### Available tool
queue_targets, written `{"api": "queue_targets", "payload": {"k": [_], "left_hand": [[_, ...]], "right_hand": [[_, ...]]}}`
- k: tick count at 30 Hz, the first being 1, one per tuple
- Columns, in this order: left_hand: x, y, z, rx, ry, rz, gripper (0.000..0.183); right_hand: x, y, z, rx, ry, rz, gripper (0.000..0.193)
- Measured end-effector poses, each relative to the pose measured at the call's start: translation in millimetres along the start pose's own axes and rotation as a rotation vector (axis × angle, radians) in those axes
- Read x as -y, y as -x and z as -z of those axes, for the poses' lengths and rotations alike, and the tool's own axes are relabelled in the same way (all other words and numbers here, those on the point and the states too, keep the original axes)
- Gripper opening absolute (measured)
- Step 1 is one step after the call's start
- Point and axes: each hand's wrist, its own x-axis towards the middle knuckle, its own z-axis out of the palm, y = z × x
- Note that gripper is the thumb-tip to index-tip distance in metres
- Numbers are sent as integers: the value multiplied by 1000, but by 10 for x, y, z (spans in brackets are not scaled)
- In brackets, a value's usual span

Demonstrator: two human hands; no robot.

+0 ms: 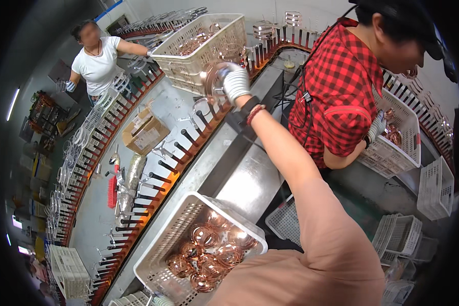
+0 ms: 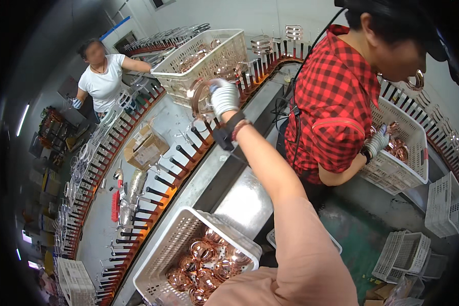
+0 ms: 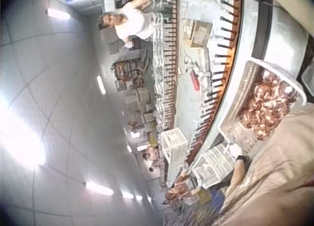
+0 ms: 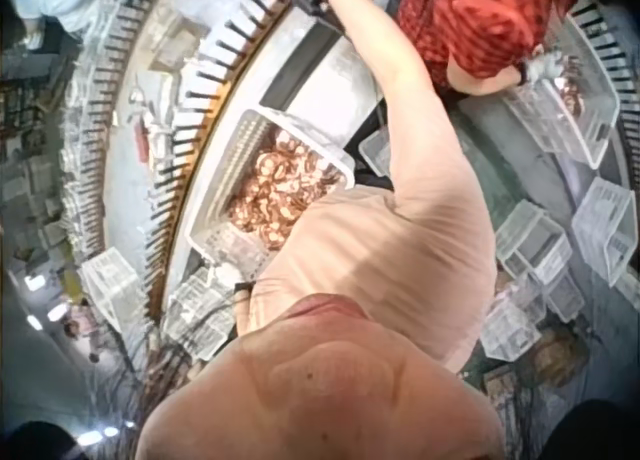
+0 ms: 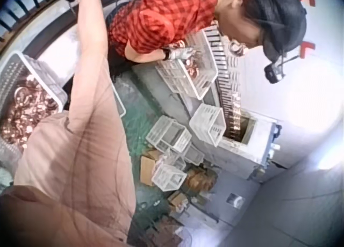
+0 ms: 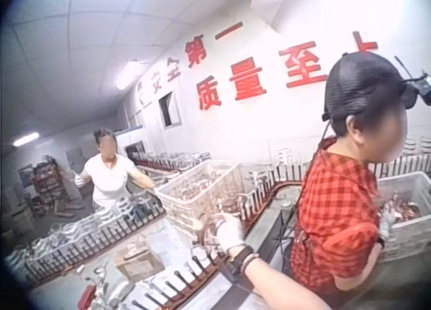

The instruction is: The person picks up copper-colored objects from a basket and places them onto rotating spindles on a conveyor belt, occasionally moving the baskets around.

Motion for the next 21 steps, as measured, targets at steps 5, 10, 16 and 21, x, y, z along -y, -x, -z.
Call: {"api": "queue_targets", "payload": {"k": [5,10,16,21], "left_hand": [[2,280,-18,11,-46,70,30],[-73,221,-109,5,-44,36,31],[-202,21,-129,-35,-39,10,34],[-708,-349,-30,-79,-12,-54,36]], "right_hand": [[-249,-318,730,-270,143,-437,41],[-144,-386,772,-242,396,-687,76],[-256,-555,421,-6,404,-760,75],[-683,-391,180,259,986,-452,43]]}}
